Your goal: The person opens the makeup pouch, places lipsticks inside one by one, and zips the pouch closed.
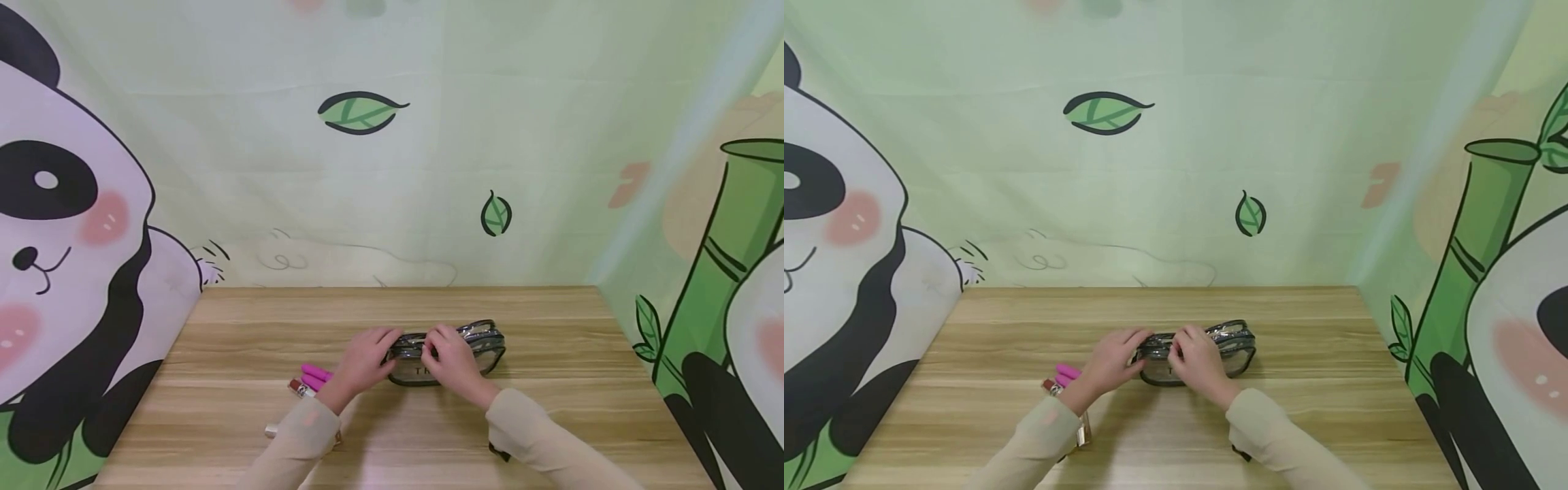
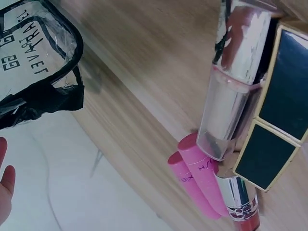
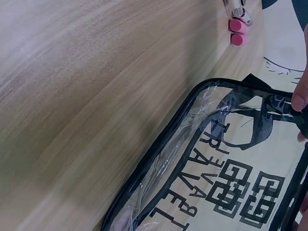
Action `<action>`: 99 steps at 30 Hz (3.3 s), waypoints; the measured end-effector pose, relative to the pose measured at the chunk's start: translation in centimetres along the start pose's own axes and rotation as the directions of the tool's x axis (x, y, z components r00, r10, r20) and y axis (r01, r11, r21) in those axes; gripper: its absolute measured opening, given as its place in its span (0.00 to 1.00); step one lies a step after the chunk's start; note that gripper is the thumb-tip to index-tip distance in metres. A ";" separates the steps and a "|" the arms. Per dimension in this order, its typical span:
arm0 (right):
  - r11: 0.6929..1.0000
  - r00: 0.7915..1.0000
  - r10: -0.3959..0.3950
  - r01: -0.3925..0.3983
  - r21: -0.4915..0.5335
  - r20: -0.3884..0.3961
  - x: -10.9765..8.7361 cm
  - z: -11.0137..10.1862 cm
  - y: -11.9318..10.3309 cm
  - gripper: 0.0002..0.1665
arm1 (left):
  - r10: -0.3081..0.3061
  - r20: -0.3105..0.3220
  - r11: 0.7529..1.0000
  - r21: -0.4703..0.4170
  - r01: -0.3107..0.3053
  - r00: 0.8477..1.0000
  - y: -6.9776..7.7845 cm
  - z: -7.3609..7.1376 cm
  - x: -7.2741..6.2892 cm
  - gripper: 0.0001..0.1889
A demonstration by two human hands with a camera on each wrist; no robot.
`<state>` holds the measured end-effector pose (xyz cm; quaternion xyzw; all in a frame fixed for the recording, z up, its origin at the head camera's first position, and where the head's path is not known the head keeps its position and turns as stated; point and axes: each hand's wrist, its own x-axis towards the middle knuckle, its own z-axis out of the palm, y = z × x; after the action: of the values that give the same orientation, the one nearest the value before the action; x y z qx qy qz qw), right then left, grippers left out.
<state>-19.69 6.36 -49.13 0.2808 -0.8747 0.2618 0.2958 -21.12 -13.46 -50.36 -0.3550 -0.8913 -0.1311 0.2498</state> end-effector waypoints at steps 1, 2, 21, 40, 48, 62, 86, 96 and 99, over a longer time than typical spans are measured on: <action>1.000 1.000 0.001 -0.001 0.002 0.002 0.0 0.0 0.0 0.08 | 0.012 -0.021 1.000 0.006 -0.012 1.000 0.1 0.0 0.0 0.25; 1.000 1.000 0.004 -0.004 0.003 0.003 0.0 0.0 0.0 0.08 | 0.018 -0.037 1.000 0.008 -0.018 0.999 0.1 0.1 0.0 0.24; 0.999 0.999 0.027 -0.025 -0.039 0.044 -0.1 0.6 0.2 0.08 | 0.127 -0.220 0.988 0.118 -0.103 0.967 0.7 0.5 -0.5 0.09; 0.973 0.993 0.068 -0.045 -0.226 0.097 -0.7 -0.9 2.8 0.11 | 0.102 -0.191 0.990 0.117 -0.081 0.976 0.9 0.7 -0.7 0.07; 0.966 0.985 0.125 -0.094 -0.240 0.118 -0.8 -1.7 3.3 0.11 | 0.090 -0.192 0.992 0.108 -0.070 0.977 0.9 0.8 -0.7 0.08; 0.961 0.987 0.115 -0.083 -0.265 0.109 -1.1 -2.2 3.8 0.10 | 0.079 -0.197 0.993 0.097 -0.061 0.977 1.1 0.8 -0.7 0.06; 0.935 0.964 0.250 -0.214 -0.282 0.096 -1.6 -4.3 6.5 0.08 | 0.031 -0.155 0.996 0.087 -0.018 0.987 0.6 1.4 -0.9 0.06; 0.923 0.958 0.280 -0.250 -0.293 0.064 -1.8 -4.7 7.3 0.08 | 0.051 -0.178 0.995 0.095 -0.034 0.983 0.5 1.5 -0.9 0.07; 0.923 0.956 0.286 -0.258 -0.286 0.059 -1.8 -4.7 7.3 0.08 | 0.049 -0.174 0.995 0.099 -0.032 0.984 0.6 1.4 -0.9 0.07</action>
<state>-21.43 15.06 -49.24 0.1253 -0.9467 0.1619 0.2486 -20.65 -13.00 -51.99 -0.3476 -0.8636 -0.1138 0.3469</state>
